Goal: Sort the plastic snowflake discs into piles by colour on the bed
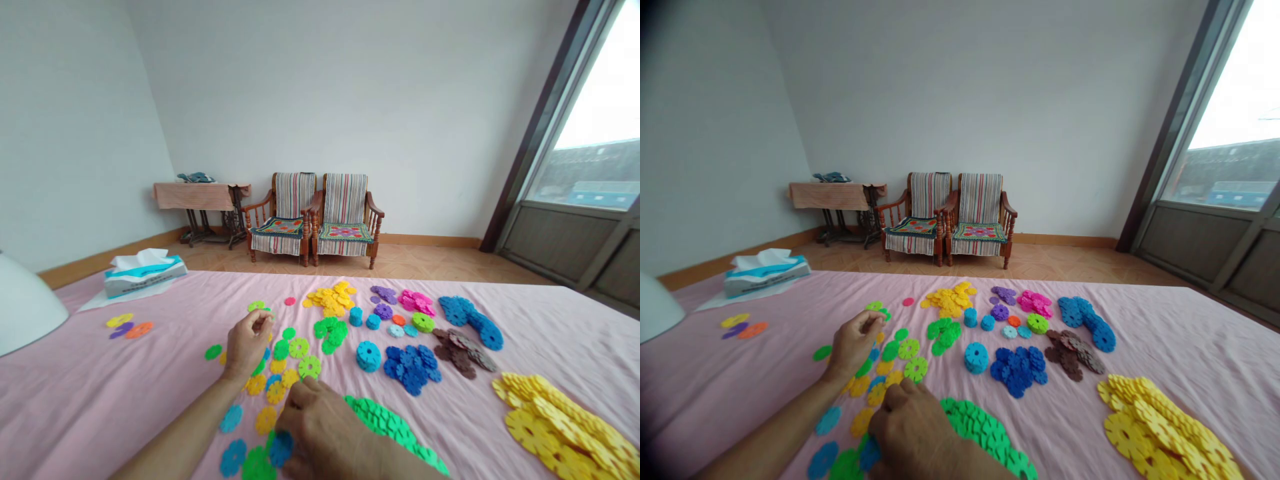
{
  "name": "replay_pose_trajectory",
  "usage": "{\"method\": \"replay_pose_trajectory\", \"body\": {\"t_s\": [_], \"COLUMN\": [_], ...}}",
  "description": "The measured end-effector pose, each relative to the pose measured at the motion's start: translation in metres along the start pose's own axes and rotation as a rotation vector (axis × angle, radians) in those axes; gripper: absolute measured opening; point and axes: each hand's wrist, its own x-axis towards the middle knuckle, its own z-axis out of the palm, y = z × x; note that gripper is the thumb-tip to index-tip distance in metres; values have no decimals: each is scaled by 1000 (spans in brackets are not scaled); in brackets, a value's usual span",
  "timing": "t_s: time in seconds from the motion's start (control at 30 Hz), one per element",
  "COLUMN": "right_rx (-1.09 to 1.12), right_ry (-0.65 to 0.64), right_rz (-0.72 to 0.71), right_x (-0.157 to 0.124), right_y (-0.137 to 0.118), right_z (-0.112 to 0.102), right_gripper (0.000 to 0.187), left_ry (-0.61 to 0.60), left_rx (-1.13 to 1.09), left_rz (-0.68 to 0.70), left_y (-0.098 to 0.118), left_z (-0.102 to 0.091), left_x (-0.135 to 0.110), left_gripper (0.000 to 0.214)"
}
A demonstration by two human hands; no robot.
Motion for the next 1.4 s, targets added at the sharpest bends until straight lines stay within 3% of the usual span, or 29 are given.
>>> {"method": "replay_pose_trajectory", "body": {"t_s": [0.2,0.33,0.43,0.53,0.63,0.73,0.83,0.97,1.2,1.4], "right_rx": [-108,-165,-149,100,405,412,395,369,283,148], "right_ry": [1,18,121,353,589,651,632,522,442,492], "right_rz": [-5,-92,-75,104,462,675,843,962,999,979], "right_x": [4,5,0,-11,-24,-34,-39,-39,-34,-38], "right_y": [0,-4,-2,17,61,118,164,191,197,190], "right_z": [5,3,-5,-25,-48,-59,-57,-47,-35,-39], "right_gripper": [29,15,8,20,13,11,10,16,20,17], "left_ry": [2,1,1,-2,-5,-5,-1,4,3,11], "left_rx": [18,8,2,-1,-10,-22,-19,-1,-7,-10], "left_rz": [19,4,9,14,8,5,8,9,9,5], "left_y": [1,-1,-1,0,0,0,0,-1,-1,1], "left_z": [-1,-1,-1,-1,-1,-1,-1,-1,-1,-2], "left_x": [0,1,1,1,0,0,1,1,1,0], "left_gripper": [23,24,25,25,25,26,25,24,24,24]}}
